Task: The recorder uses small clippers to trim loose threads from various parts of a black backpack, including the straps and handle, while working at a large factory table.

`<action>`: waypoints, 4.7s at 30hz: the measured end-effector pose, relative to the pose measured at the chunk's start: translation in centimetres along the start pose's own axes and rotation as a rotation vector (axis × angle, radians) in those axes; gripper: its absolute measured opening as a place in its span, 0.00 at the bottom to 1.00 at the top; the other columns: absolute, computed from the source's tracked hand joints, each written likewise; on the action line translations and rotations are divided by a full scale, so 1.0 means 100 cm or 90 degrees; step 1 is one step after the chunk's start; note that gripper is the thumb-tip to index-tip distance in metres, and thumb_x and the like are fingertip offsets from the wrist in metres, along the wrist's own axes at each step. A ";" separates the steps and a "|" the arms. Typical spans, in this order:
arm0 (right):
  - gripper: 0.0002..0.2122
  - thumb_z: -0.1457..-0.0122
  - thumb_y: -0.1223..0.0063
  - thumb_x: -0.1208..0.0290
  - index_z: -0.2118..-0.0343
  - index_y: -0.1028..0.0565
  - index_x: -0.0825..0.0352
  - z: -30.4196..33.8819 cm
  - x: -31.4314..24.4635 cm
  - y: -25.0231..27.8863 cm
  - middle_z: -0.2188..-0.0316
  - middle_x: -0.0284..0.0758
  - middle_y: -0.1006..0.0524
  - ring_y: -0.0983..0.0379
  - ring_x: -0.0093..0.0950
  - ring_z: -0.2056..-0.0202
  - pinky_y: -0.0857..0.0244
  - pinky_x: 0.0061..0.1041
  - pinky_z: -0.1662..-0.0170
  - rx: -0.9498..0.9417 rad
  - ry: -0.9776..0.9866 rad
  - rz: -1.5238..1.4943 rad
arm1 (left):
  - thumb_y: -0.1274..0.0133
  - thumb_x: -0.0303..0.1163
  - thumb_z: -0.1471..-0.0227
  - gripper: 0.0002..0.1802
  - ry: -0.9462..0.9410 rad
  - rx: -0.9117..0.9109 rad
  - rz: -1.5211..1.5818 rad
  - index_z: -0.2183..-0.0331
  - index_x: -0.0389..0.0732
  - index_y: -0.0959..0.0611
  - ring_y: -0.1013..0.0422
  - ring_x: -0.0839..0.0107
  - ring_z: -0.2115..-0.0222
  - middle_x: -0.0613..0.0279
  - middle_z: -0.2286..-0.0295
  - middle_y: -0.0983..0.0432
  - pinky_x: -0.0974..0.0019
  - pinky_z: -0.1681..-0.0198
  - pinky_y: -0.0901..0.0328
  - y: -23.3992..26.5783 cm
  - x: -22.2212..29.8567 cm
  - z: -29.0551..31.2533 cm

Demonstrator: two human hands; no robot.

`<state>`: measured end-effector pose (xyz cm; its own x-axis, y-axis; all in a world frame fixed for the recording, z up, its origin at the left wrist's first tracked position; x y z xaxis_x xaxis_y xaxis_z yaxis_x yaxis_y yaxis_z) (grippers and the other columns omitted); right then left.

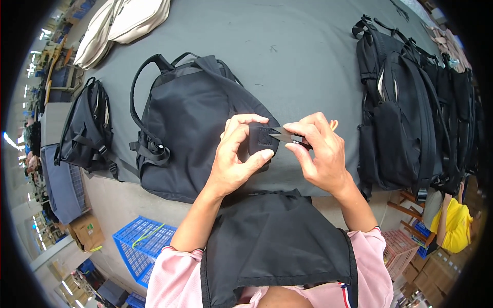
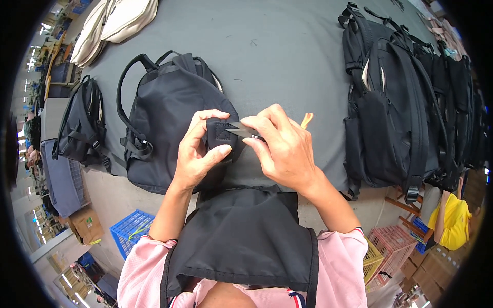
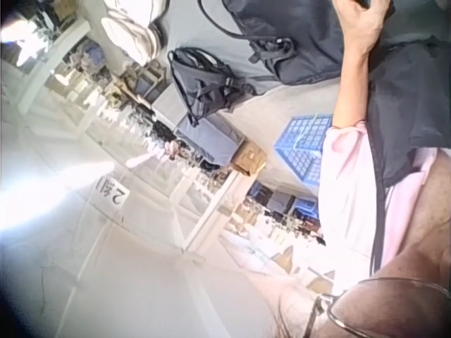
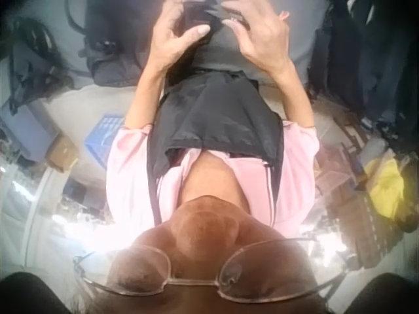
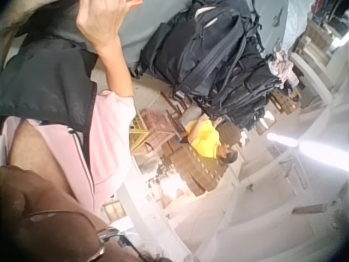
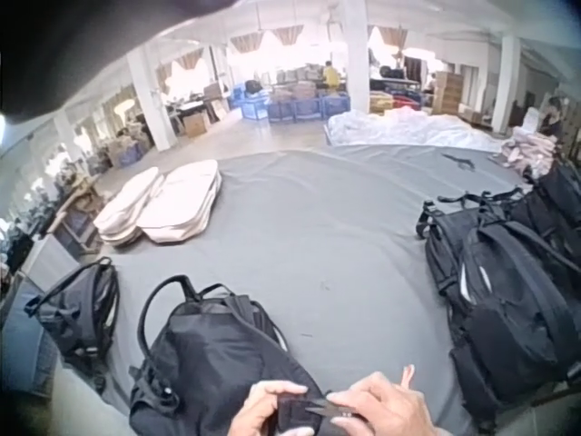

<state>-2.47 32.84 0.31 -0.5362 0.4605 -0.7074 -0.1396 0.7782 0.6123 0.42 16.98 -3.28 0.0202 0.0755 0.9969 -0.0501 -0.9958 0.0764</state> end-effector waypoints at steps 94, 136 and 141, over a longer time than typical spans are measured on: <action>0.12 0.51 0.41 0.77 0.62 0.28 0.68 0.042 0.035 -0.002 0.73 0.33 0.29 0.34 0.21 0.77 0.38 0.21 0.73 0.162 -0.199 -0.155 | 0.39 0.28 0.58 0.14 0.075 0.025 0.053 0.67 0.35 0.22 0.37 0.70 0.57 0.59 0.59 0.33 0.69 0.53 0.40 -0.012 -0.020 0.009; 0.13 0.55 0.40 0.77 0.64 0.26 0.67 0.032 0.005 -0.010 0.73 0.34 0.27 0.31 0.28 0.78 0.37 0.24 0.74 0.145 -0.075 0.080 | 0.37 0.31 0.60 0.16 0.030 0.089 -0.053 0.67 0.35 0.21 0.35 0.67 0.59 0.58 0.61 0.31 0.65 0.55 0.39 -0.018 -0.012 0.014; 0.10 0.46 0.45 0.78 0.62 0.31 0.70 0.040 0.036 -0.040 0.70 0.31 0.26 0.29 0.19 0.75 0.36 0.18 0.73 0.092 -0.361 -0.506 | 0.37 0.29 0.58 0.15 0.078 0.045 0.078 0.66 0.35 0.21 0.35 0.69 0.58 0.59 0.61 0.32 0.67 0.54 0.39 -0.021 -0.016 0.016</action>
<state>-0.47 33.12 -6.08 0.1534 -0.1115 -0.9819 -0.1625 0.9772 -0.1364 2.10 18.90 -5.02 -0.1041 -0.0459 0.9935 0.0256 -0.9987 -0.0435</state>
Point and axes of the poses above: each hand's wrist, its own z-axis away from the middle knuckle, its own y-axis out of the back of the hand, x = y × z, the point moved 7 cm from there along -z, towards the middle knuckle
